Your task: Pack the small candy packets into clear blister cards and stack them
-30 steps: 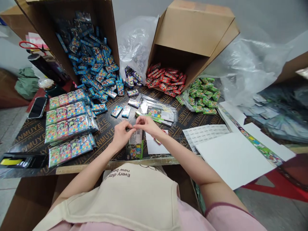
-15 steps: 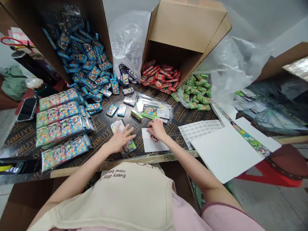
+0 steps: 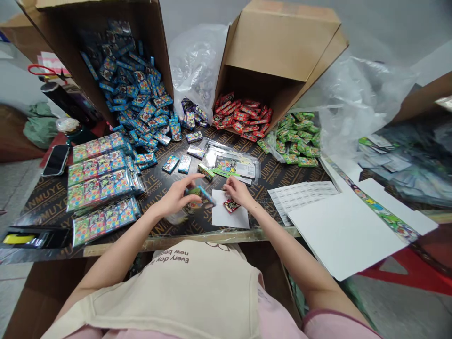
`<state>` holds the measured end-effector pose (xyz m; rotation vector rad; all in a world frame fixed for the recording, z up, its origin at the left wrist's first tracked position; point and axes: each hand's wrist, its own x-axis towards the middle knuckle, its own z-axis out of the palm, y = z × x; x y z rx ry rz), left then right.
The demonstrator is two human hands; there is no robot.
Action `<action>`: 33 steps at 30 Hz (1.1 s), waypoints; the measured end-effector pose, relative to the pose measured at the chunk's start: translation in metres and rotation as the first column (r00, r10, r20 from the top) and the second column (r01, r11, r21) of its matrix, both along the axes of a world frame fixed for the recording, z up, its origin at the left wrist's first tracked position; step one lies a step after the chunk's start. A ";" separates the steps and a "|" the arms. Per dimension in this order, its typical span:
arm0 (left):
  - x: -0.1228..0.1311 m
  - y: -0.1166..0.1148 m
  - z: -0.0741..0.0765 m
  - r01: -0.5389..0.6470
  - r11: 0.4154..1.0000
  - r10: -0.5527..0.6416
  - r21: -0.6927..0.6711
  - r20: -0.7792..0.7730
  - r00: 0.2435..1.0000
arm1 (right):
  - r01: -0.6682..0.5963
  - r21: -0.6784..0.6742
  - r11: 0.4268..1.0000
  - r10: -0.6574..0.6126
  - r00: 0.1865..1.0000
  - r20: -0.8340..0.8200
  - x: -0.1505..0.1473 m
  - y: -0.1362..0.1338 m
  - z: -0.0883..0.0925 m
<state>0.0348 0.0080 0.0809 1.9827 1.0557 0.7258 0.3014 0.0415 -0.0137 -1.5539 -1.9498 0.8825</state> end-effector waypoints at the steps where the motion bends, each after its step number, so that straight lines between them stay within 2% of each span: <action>1: -0.002 -0.001 -0.001 -0.034 0.999 0.032 0.026 0.065 0.997 | 0.030 -0.003 1.000 -0.030 0.997 -0.078 -0.003 0.000 0.007; 4: -0.004 -0.006 -0.017 -0.137 0.989 0.126 0.051 0.178 0.976 | 0.110 0.039 0.993 -0.090 0.938 -0.335 -0.023 -0.008 0.035; 6: -0.005 -0.009 -0.029 -0.241 0.970 0.227 0.035 0.227 0.947 | 0.089 0.067 0.994 -0.047 0.883 -0.467 -0.040 -0.019 0.053; 9: -0.007 -0.014 -0.038 -0.385 0.923 0.374 -0.015 0.273 0.886 | 0.016 0.106 0.994 0.043 0.847 -0.530 -0.062 -0.034 0.069; 11: -0.008 -0.016 -0.036 -0.420 0.906 0.415 -0.047 0.285 0.864 | 0.025 0.122 0.992 0.045 0.844 -0.535 -0.070 -0.038 0.072; 14: -0.009 -0.016 -0.029 -0.403 0.915 0.390 -0.009 0.270 0.880 | 0.048 0.078 0.996 0.005 0.821 -0.571 -0.076 -0.034 0.072; 18: -0.008 -0.017 -0.024 -0.388 0.917 0.358 0.088 0.244 0.901 | -0.055 -0.035 0.998 0.023 0.802 -0.597 -0.081 -0.025 0.074; 20: -0.007 -0.018 -0.023 -0.382 0.916 0.347 0.118 0.240 0.907 | -0.060 -0.002 0.998 0.050 0.837 -0.545 -0.081 -0.026 0.075; 22: -0.006 -0.019 -0.023 -0.376 0.915 0.335 0.149 0.239 0.911 | -0.056 0.096 0.994 0.095 0.883 -0.459 -0.079 -0.032 0.074; 25: -0.006 -0.021 -0.023 -0.364 0.910 0.318 0.198 0.228 0.920 | -0.121 0.198 0.973 0.188 0.911 -0.366 -0.074 -0.037 0.076; 27: -0.007 -0.021 -0.022 -0.354 0.910 0.310 0.215 0.212 0.927 | -0.139 0.210 0.968 0.205 0.920 -0.334 -0.070 -0.034 0.082; 30: -0.007 -0.020 -0.020 -0.344 0.917 0.305 0.200 0.202 0.931 | -0.087 0.231 0.969 0.159 0.937 -0.312 -0.069 -0.019 0.097; 31: -0.007 -0.020 -0.019 -0.345 0.920 0.307 0.188 0.206 0.929 | -0.098 0.210 0.973 0.163 0.932 -0.324 -0.071 -0.012 0.102; 33: -0.006 -0.019 -0.018 -0.357 0.920 0.317 0.163 0.226 0.921 | -0.212 0.085 0.974 0.229 0.897 -0.379 -0.076 0.001 0.109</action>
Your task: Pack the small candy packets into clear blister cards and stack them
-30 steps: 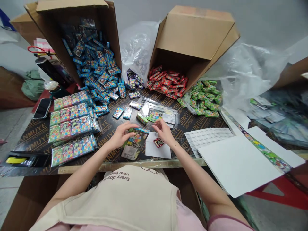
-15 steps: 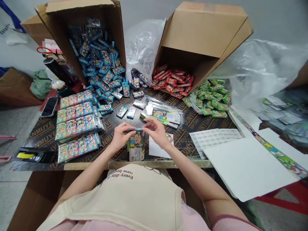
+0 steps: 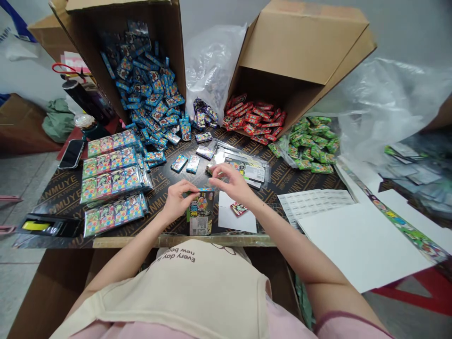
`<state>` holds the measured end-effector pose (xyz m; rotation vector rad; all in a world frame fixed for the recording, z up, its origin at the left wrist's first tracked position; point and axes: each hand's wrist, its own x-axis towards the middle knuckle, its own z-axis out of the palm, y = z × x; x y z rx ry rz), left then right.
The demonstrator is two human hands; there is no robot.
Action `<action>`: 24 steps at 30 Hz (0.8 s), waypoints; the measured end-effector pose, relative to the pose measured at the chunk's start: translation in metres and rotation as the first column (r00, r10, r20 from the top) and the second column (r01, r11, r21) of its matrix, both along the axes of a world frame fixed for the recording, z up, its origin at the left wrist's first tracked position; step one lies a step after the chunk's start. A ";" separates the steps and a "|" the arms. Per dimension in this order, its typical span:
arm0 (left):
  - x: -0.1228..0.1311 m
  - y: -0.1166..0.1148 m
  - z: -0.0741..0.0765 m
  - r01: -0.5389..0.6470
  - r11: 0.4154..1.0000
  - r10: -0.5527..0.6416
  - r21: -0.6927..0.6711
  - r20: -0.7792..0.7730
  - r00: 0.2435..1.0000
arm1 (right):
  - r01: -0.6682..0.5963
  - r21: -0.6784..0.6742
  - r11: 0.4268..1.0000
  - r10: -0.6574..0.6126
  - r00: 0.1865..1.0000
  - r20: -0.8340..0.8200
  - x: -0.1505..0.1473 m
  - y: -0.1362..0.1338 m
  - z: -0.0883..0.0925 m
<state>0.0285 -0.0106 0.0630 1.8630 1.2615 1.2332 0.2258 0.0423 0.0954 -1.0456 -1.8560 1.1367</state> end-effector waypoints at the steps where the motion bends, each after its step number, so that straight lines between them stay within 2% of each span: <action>1: 0.000 0.000 0.001 -0.005 1.000 0.005 -0.004 0.015 1.000 | -0.096 -0.098 0.991 0.095 0.995 -0.017 -0.003 0.005 0.002; 4: 0.000 0.001 0.003 -0.015 1.000 0.015 0.004 0.039 0.999 | -0.331 -0.339 0.881 0.323 0.943 -0.083 -0.014 0.014 0.000; 6: 0.000 0.000 0.004 -0.012 1.000 0.011 0.012 0.031 0.999 | -0.367 -0.401 0.839 0.358 0.928 -0.101 -0.019 0.016 -0.003; 9: 0.002 -0.002 0.005 -0.024 1.000 0.024 0.000 0.021 0.999 | -0.348 -0.422 0.837 0.337 0.936 -0.102 -0.022 0.018 -0.007; 13: 0.007 -0.002 0.003 -0.109 0.994 0.109 -0.016 0.026 0.994 | -0.341 -0.436 0.833 0.323 0.939 -0.117 -0.024 0.019 -0.014; 17: 0.011 -0.003 -0.006 -0.160 0.982 0.167 -0.099 0.059 0.984 | -0.198 -0.438 0.877 0.133 0.976 -0.175 -0.031 0.007 -0.025; 20: 0.014 -0.011 -0.020 -0.083 0.950 0.158 -0.300 0.237 0.959 | -0.142 -0.422 0.895 0.055 0.976 -0.211 -0.031 0.002 -0.034; 22: 0.014 -0.023 -0.024 0.029 0.911 0.118 -0.410 0.330 0.937 | -0.069 -0.342 0.937 0.024 0.991 -0.135 -0.018 0.013 -0.042; 24: 0.008 -0.042 -0.016 0.031 0.905 0.103 -0.425 0.289 0.952 | 0.101 -0.149 0.984 -0.093 0.994 0.060 0.009 0.033 -0.052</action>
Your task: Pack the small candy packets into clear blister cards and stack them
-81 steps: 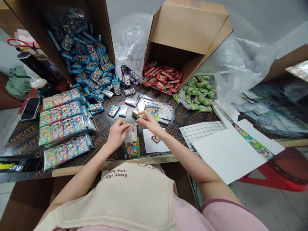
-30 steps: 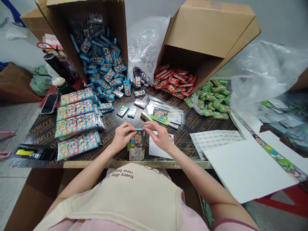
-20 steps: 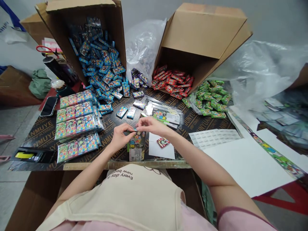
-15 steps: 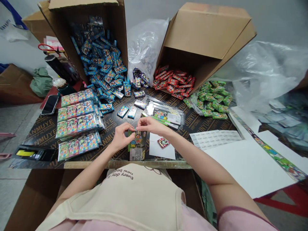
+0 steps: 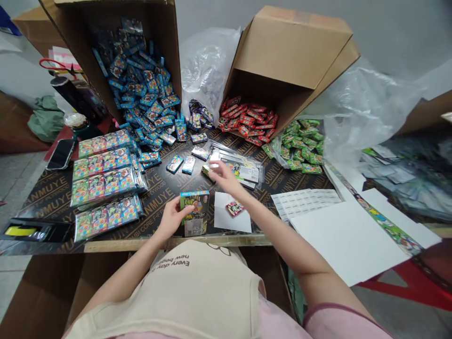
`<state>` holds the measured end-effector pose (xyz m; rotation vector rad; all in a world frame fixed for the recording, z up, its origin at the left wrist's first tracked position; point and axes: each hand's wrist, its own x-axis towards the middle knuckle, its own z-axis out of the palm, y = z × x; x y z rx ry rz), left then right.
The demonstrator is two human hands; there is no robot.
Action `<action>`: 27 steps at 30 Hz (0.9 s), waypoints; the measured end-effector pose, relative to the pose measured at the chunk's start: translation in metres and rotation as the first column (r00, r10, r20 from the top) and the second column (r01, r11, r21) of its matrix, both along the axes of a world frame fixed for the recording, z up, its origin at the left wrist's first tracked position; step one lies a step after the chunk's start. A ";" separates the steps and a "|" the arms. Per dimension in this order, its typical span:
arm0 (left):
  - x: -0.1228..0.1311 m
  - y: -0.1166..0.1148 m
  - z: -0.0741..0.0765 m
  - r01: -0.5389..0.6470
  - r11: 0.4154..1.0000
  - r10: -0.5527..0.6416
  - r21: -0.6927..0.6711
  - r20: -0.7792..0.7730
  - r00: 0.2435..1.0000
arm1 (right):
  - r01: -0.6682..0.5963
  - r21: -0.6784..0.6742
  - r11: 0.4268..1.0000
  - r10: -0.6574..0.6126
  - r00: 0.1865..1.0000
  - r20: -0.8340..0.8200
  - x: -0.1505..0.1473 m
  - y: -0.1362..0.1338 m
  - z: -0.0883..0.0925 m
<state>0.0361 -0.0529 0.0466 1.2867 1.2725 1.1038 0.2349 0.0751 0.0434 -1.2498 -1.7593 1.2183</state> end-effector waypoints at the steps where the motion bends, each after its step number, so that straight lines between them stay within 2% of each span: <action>1: -0.006 -0.011 0.008 -0.019 0.998 0.023 0.053 -0.075 0.997 | 0.078 0.127 0.989 -0.097 0.985 0.145 0.018 0.012 -0.007; 3: -0.021 -0.033 0.029 -0.015 0.961 0.093 0.276 -0.274 0.957 | 0.109 0.306 0.946 -0.237 0.875 0.421 0.057 0.033 -0.026; 5: -0.040 -0.050 0.045 0.055 0.865 0.208 0.499 -0.456 0.866 | 0.053 0.309 0.950 -0.249 0.727 0.640 0.090 0.049 -0.049; 7: -0.063 -0.062 0.045 0.091 0.797 0.357 0.597 -0.588 0.726 | -0.049 0.290 0.956 -0.192 0.643 0.741 0.110 0.056 -0.072; 8: -0.076 -0.066 0.039 0.072 0.795 0.428 0.602 -0.640 0.638 | -0.122 0.322 0.939 -0.179 0.626 0.759 0.115 0.056 -0.080; 10: -0.101 -0.072 0.015 -0.008 0.829 0.501 0.559 -0.737 0.454 | -0.215 0.396 0.893 -0.213 0.573 0.791 0.115 0.049 -0.088; 11: -0.113 -0.074 0.001 -0.048 0.861 0.485 0.506 -0.791 0.372 | -0.248 0.401 0.882 -0.226 0.524 0.821 0.112 0.043 -0.087; 13: -0.130 -0.077 -0.023 -0.106 0.930 0.369 0.353 -0.897 0.245 | -0.294 0.342 0.893 -0.210 0.401 0.892 0.105 0.033 -0.080; 15: -0.138 -0.076 -0.035 -0.153 0.953 0.287 0.261 -0.940 0.184 | -0.325 0.249 0.912 -0.149 0.301 0.942 0.100 0.028 -0.070; 17: -0.134 -0.072 -0.034 -0.179 0.950 0.289 0.258 -0.941 0.177 | -0.352 0.176 0.919 -0.085 0.259 0.962 0.098 0.029 -0.062; 19: -0.122 -0.063 -0.024 -0.179 0.931 0.352 0.318 -0.910 0.218 | -0.367 0.132 0.921 -0.043 0.242 0.969 0.101 0.032 -0.058; 20: -0.112 -0.057 -0.019 -0.167 0.920 0.389 0.355 -0.884 0.260 | -0.373 0.119 0.920 -0.029 0.238 0.971 0.102 0.034 -0.057; 22: -0.090 -0.042 -0.011 -0.112 0.901 0.428 0.420 -0.815 0.390 | -0.375 0.114 0.920 -0.022 0.241 0.970 0.102 0.036 -0.055; 25: -0.054 -0.019 -0.010 0.031 0.902 0.327 0.431 -0.729 0.602 | -0.365 0.101 0.926 -0.011 0.242 0.970 0.098 0.030 -0.051; 27: -0.032 -0.008 -0.013 0.136 0.897 0.225 0.422 -0.697 0.681 | -0.357 0.080 0.931 0.008 0.239 0.971 0.092 0.023 -0.046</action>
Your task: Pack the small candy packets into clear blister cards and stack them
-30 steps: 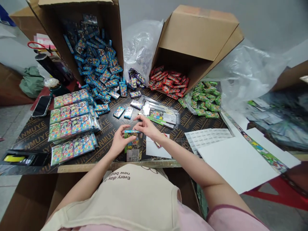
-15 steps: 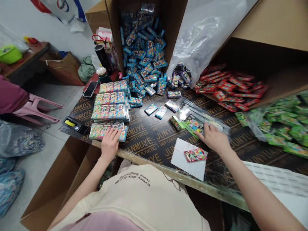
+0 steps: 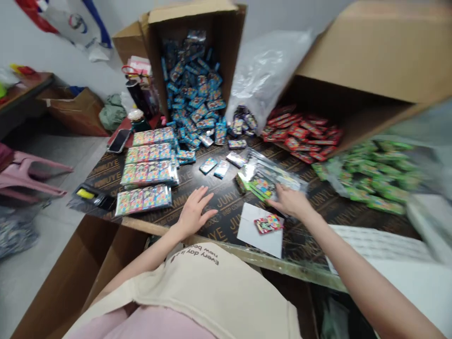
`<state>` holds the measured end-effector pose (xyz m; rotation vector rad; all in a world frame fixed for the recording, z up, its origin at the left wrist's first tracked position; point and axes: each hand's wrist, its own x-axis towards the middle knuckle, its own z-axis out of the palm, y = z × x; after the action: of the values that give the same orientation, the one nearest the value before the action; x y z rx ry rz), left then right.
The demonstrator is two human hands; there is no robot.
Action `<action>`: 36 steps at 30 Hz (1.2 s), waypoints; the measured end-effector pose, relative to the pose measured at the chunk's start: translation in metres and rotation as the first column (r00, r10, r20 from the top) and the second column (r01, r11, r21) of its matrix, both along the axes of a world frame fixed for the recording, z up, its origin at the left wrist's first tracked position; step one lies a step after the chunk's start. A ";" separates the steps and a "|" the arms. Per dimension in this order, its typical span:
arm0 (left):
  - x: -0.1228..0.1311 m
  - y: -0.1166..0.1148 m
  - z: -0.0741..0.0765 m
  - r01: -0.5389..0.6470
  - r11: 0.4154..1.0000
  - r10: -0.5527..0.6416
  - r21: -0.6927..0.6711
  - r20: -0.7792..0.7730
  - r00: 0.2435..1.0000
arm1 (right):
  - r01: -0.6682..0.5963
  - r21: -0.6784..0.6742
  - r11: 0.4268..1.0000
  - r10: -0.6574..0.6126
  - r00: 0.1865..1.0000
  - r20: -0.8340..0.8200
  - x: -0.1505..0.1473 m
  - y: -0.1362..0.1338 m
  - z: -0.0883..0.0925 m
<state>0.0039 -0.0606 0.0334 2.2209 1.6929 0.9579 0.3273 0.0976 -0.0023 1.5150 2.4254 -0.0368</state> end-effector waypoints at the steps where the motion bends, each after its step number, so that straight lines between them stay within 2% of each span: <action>1: 0.009 0.004 -0.001 0.058 0.998 -0.058 -0.005 0.020 0.998 | -0.001 -0.015 1.000 0.001 1.000 0.003 -0.003 -0.003 0.003; 3: 0.023 0.012 -0.001 0.144 0.989 -0.143 -0.014 0.067 0.987 | 0.024 -0.021 0.999 -0.024 1.000 -0.013 -0.005 -0.005 0.008; 6: 0.035 0.021 0.007 0.225 0.972 -0.210 -0.068 0.180 0.961 | 0.092 -0.009 0.996 -0.092 0.995 -0.043 0.001 0.000 0.021; 8: 0.041 0.026 0.015 0.259 0.956 -0.211 -0.137 0.293 0.933 | 0.152 0.035 0.988 -0.150 0.987 -0.050 0.005 0.000 0.034; 10: 0.049 0.031 0.022 0.282 0.936 -0.161 -0.209 0.458 0.874 | 0.208 0.141 0.968 -0.185 0.969 -0.165 -0.004 -0.008 0.047; 12: 0.059 0.037 0.026 0.282 0.928 -0.052 -0.242 0.667 0.743 | 0.208 0.255 0.944 -0.086 0.904 -0.419 -0.027 -0.029 0.059; 13: 0.064 0.041 0.027 0.273 0.931 0.012 -0.243 0.767 0.641 | 0.170 0.298 0.939 0.027 0.830 -0.557 -0.044 -0.043 0.064; 15: 0.072 0.048 0.027 0.250 0.934 0.142 -0.255 0.907 0.396 | -0.029 0.301 0.953 0.252 0.624 -0.740 -0.079 -0.075 0.073; 16: 0.074 0.050 0.027 0.253 0.925 0.211 -0.283 0.937 0.278 | -0.140 0.287 0.948 0.318 0.516 -0.796 -0.094 -0.089 0.078; 17: 0.075 0.051 0.027 0.283 0.904 0.280 -0.321 0.943 0.177 | -0.211 0.285 0.935 0.351 0.436 -0.829 -0.107 -0.100 0.083; 18: 0.074 0.051 0.027 0.332 0.873 0.345 -0.358 0.933 0.101 | -0.224 0.284 0.932 0.351 0.368 -0.861 -0.117 -0.107 0.088; 19: 0.071 0.049 0.027 0.389 0.838 0.392 -0.382 0.918 0.057 | -0.187 0.283 0.941 0.330 0.317 -0.889 -0.122 -0.109 0.093; 20: 0.068 0.047 0.027 0.452 0.804 0.410 -0.386 0.911 0.047 | -0.105 0.279 0.955 0.297 0.282 -0.912 -0.125 -0.108 0.098; 22: 0.060 0.040 0.026 0.567 0.747 0.362 -0.348 0.928 0.092 | 0.077 0.257 0.963 0.232 0.242 -0.942 -0.123 -0.098 0.105; 24: 0.052 0.034 0.024 0.633 0.709 0.270 -0.310 0.949 0.162 | 0.127 0.232 0.964 0.196 0.248 -0.949 -0.117 -0.087 0.109; 27: 0.044 0.031 0.021 0.671 0.671 0.207 -0.315 0.949 0.239 | -0.005 0.170 0.985 0.164 0.285 -0.944 -0.110 -0.078 0.109; 29: 0.042 0.031 0.022 0.679 0.664 0.189 -0.314 0.949 0.254 | -0.124 0.131 0.984 0.165 0.315 -0.935 -0.108 -0.077 0.107; 32: 0.039 0.031 0.025 0.668 0.686 0.148 -0.287 0.955 0.258 | -0.276 0.102 0.956 0.207 0.384 -0.900 -0.104 -0.079 0.104; 34: 0.038 0.030 0.027 0.660 0.685 0.131 -0.307 0.944 0.303 | -0.304 0.050 0.951 0.186 0.438 -0.879 -0.101 -0.079 0.103; 36: 0.036 0.030 0.027 0.636 0.680 0.154 -0.365 0.919 0.363 | -0.308 -0.038 0.951 0.108 0.444 -0.889 -0.098 -0.076 0.101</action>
<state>0.0397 -0.0308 0.0605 0.9747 0.8178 0.9335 0.2294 0.0217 0.0988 1.2104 3.2041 -1.3063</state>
